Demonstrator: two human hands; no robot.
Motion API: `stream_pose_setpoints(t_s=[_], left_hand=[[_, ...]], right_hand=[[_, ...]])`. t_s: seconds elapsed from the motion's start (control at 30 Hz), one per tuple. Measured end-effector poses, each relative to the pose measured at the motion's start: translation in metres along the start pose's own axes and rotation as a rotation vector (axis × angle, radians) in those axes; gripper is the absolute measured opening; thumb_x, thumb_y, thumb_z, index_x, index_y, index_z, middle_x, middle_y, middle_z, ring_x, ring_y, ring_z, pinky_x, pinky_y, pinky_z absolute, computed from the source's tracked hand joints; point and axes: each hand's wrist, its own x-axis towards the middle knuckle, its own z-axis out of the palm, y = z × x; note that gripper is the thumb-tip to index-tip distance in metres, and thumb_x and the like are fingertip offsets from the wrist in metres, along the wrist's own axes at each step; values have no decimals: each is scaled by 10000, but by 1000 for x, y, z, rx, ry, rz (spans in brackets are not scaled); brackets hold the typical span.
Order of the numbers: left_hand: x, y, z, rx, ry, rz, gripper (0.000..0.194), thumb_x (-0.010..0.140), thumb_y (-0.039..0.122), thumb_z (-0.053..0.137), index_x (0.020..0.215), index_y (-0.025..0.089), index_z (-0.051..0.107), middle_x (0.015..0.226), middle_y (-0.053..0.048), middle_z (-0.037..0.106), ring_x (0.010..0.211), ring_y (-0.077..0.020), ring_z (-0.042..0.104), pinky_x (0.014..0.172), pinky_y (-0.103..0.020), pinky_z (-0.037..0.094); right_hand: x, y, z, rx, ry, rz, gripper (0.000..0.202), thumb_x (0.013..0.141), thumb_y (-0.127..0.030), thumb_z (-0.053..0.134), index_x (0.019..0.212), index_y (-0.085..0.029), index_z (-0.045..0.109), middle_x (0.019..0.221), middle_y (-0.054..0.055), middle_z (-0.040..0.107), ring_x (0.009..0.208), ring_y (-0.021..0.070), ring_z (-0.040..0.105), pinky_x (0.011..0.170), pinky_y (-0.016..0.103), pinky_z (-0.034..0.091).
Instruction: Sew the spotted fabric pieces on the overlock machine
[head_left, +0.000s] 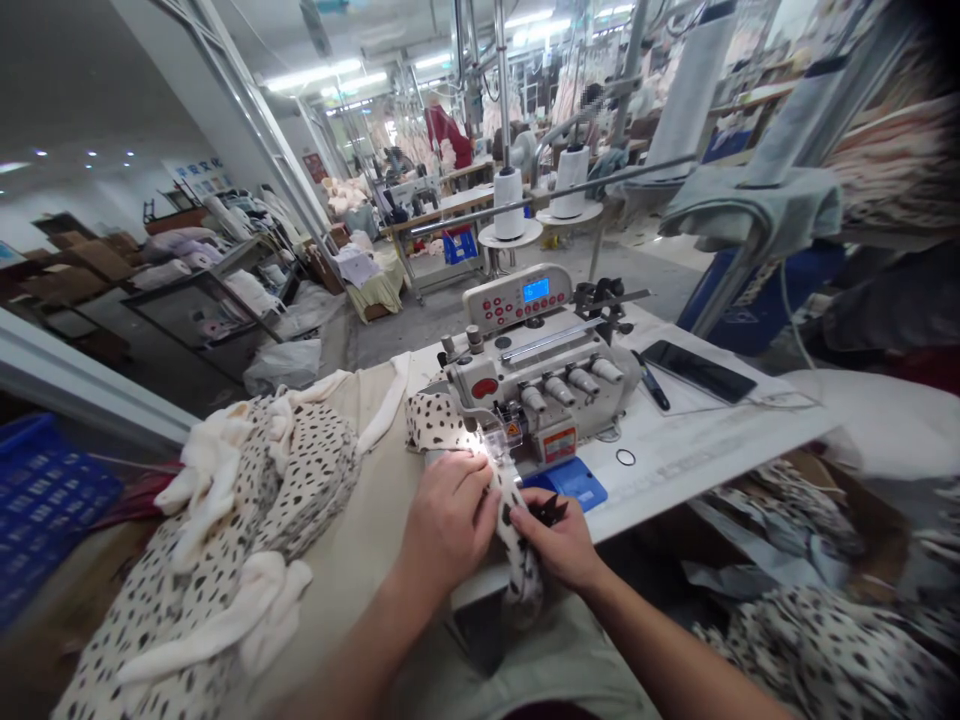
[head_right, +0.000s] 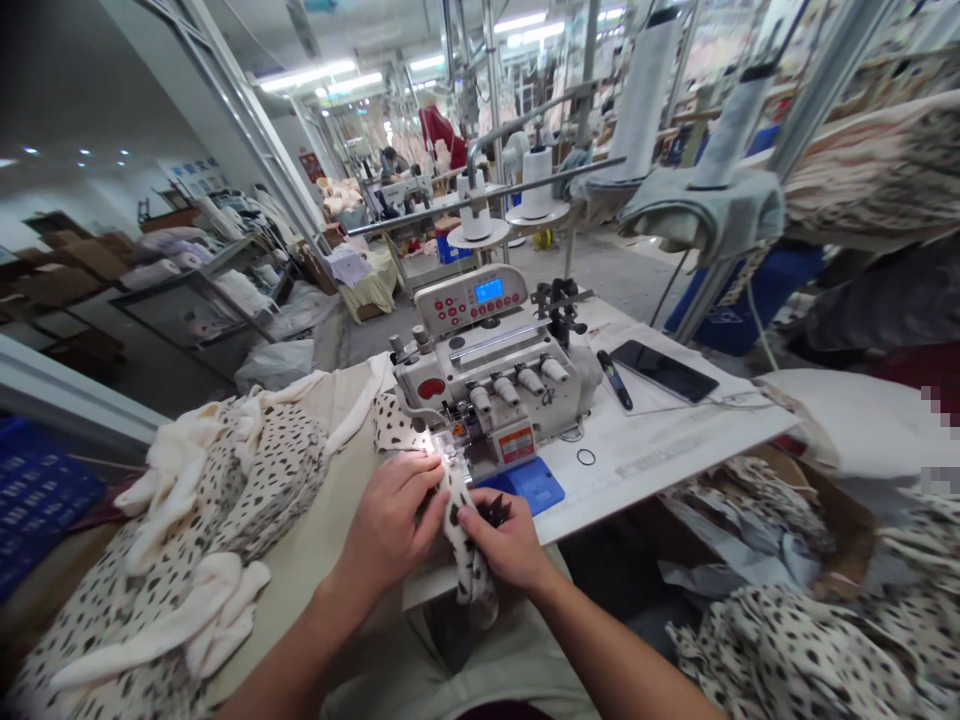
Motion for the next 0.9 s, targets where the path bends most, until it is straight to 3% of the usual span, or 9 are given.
stream_pose_setpoints(t_s=[0.23, 0.37, 0.43, 0.5, 0.6, 0.63, 0.7, 0.77, 0.9], left_hand=[[14, -16, -5, 39, -51, -31, 160, 919, 240, 574, 1052, 194, 650, 1164, -103, 684, 1174, -269, 590, 1076, -495, 449], [12, -19, -8, 79, -59, -51, 223, 920, 252, 586, 1135, 217, 637, 1246, -98, 654, 1244, -294, 548, 1098, -555, 398], [-3, -11, -3, 57, 84, -94, 262, 905, 213, 599, 1166, 211, 624, 1261, -116, 624, 1235, -292, 542, 1075, -541, 417], [-27, 3, 9, -36, 308, -196, 260, 881, 170, 616, 1139, 199, 623, 1205, -123, 604, 1159, -262, 569, 1007, -472, 478], [-63, 28, 33, -341, 559, -492, 242, 848, 217, 671, 1075, 190, 592, 1107, -103, 586, 1051, -221, 610, 948, -400, 514], [-72, 35, 41, -518, 581, -638, 279, 848, 256, 682, 1095, 188, 569, 1094, -102, 600, 1032, -214, 630, 932, -384, 527], [-80, 46, 51, -895, 535, -918, 408, 829, 323, 718, 1164, 190, 528, 1120, -116, 645, 1036, -217, 665, 920, -370, 544], [-79, 51, 53, -1189, 423, -1094, 546, 770, 336, 783, 1225, 185, 521, 1188, -142, 670, 1090, -240, 670, 948, -379, 540], [-68, 48, 38, -1356, 181, -1195, 559, 664, 294, 865, 1140, 98, 645, 1155, -191, 711, 1061, -301, 687, 975, -429, 533]], right_hand=[[0, -2, 1, 10, 6, 25, 276, 811, -442, 756, 870, -172, 767, 791, 54, 747, 676, 175, 650, 655, 292, 532], [-1, -3, 1, -10, 4, 21, 319, 821, -465, 735, 917, -162, 763, 814, 58, 749, 675, 181, 645, 670, 306, 533], [-2, -5, 1, -56, -36, -3, 319, 861, -467, 691, 903, -158, 755, 779, 44, 725, 655, 168, 617, 647, 288, 511], [-4, -8, 1, -125, -99, -40, 332, 906, -459, 637, 831, -152, 735, 711, 25, 673, 628, 153, 572, 615, 268, 475], [-5, -10, 0, -172, -152, -77, 377, 942, -462, 582, 774, -147, 702, 712, 23, 638, 648, 153, 548, 625, 265, 456], [-4, -10, -1, -165, -158, -75, 385, 948, -471, 569, 785, -148, 702, 738, 29, 644, 667, 159, 554, 638, 269, 461], [-2, -10, -3, -144, -169, -69, 389, 953, -483, 555, 813, -154, 707, 803, 42, 661, 725, 177, 578, 684, 283, 480], [-1, -10, -5, -141, -185, -86, 369, 950, -477, 564, 834, -163, 720, 884, 57, 674, 817, 202, 602, 763, 304, 494], [1, -9, -7, -141, -199, -116, 310, 945, -434, 590, 845, -183, 743, 974, 66, 672, 919, 225, 610, 853, 327, 487]])
